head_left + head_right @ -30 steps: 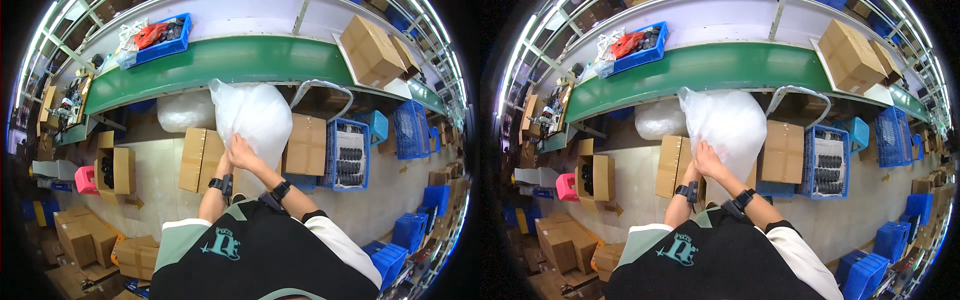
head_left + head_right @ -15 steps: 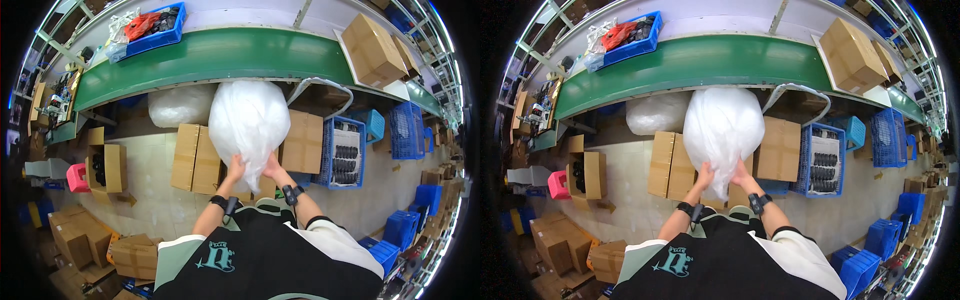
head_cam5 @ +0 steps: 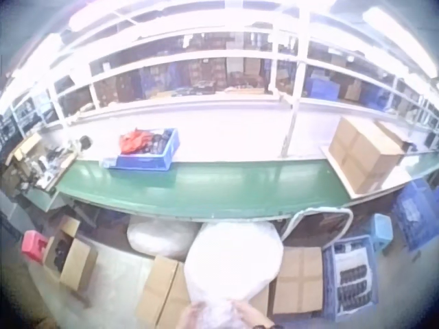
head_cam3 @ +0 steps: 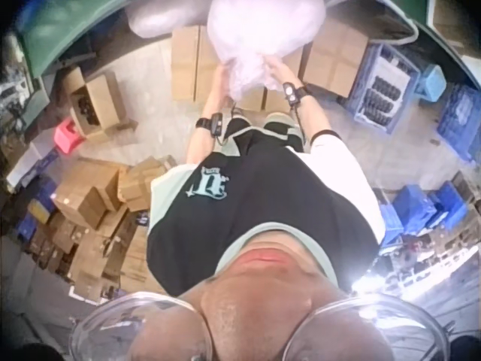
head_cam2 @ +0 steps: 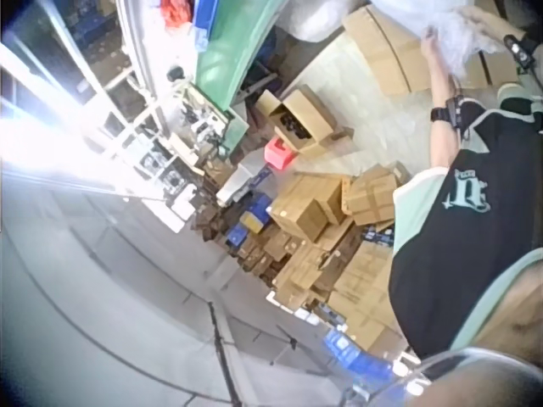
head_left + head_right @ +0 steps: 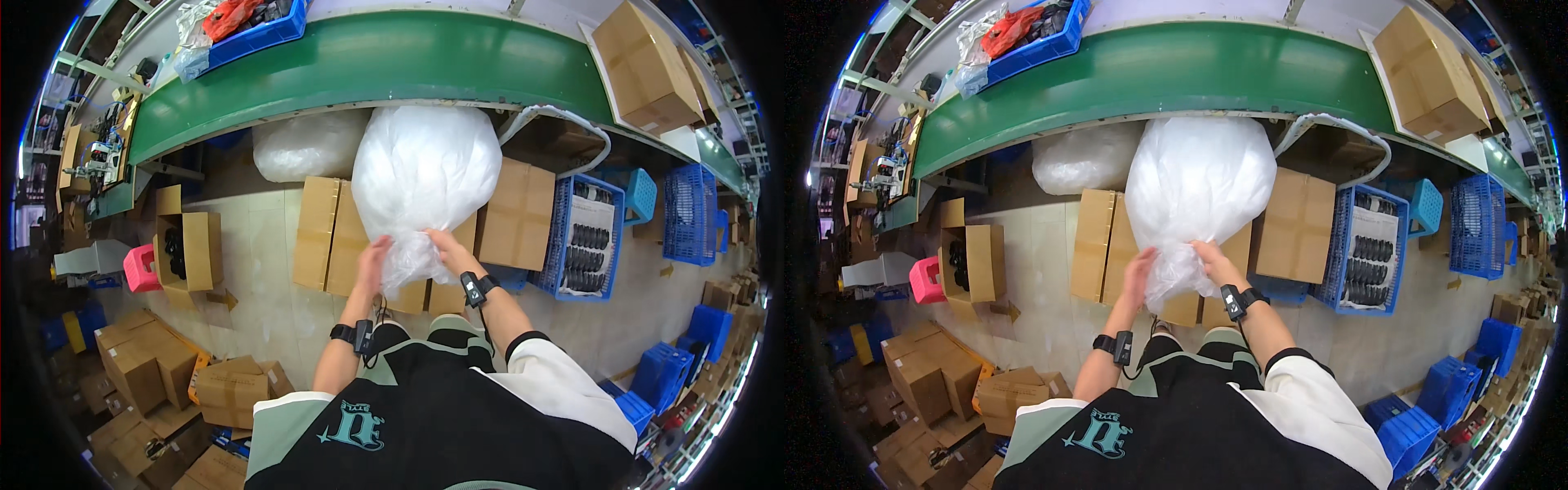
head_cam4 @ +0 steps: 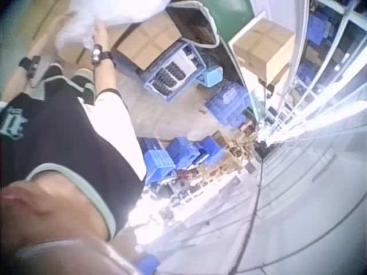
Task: The recorder is seen assembling electronic components at a workstation, including sorting parts into bags and using a small press machine.
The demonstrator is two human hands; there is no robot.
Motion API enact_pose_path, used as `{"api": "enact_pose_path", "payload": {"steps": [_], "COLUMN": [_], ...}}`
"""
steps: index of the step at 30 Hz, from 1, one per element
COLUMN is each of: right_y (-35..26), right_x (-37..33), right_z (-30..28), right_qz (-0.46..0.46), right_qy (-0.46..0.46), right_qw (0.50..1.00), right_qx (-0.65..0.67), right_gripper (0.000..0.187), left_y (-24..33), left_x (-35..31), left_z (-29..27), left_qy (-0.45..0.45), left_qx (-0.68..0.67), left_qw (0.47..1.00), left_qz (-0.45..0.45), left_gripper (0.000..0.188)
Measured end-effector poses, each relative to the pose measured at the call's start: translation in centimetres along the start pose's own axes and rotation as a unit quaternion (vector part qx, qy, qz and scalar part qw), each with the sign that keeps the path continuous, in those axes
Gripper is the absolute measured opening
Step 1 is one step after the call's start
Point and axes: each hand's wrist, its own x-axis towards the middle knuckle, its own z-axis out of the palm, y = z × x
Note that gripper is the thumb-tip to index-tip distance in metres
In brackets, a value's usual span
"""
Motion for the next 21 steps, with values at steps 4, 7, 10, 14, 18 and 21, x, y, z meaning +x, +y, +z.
{"api": "enact_pose_path", "payload": {"steps": [4, 7, 10, 14, 18, 21], "right_y": [3.6, 8.0, 9.3, 3.6, 0.3, -1.9], "right_x": [1.1, 2.5, 3.1, 0.9, -1.3, -2.4], "right_z": [-1.7, -3.0, -4.5, -1.8, -11.5, -10.2], "right_qz": [-0.104, -0.353, -0.231, -0.113, -0.111, -0.278], "right_qy": [0.066, 0.114, 0.170, -0.022, 0.074, 0.248], "right_qw": [0.989, 0.842, 0.785, 0.940, 0.980, 0.841], "right_qx": [-0.086, -0.391, -0.549, -0.320, -0.148, -0.393], "right_gripper": [0.044, 0.049, 0.051, 0.045, 0.064, 0.083], "left_y": [-1.6, -0.8, -2.7, -9.1, -11.5, -10.5], "left_x": [-1.0, 2.9, 10.3, 15.7, 19.1, 20.4], "left_z": [-2.6, 2.4, 5.5, -1.0, 4.8, 3.9], "left_qy": [0.238, 0.103, -0.013, 0.248, 0.377, 0.297], "left_qx": [-0.130, -0.153, 0.260, 0.272, 0.290, 0.223], "left_qw": [0.960, 0.962, 0.952, 0.929, 0.870, 0.918], "left_qz": [-0.070, -0.200, -0.159, -0.036, 0.132, 0.140], "left_gripper": [0.067, 0.086, 0.114, 0.084, 0.048, 0.055]}}
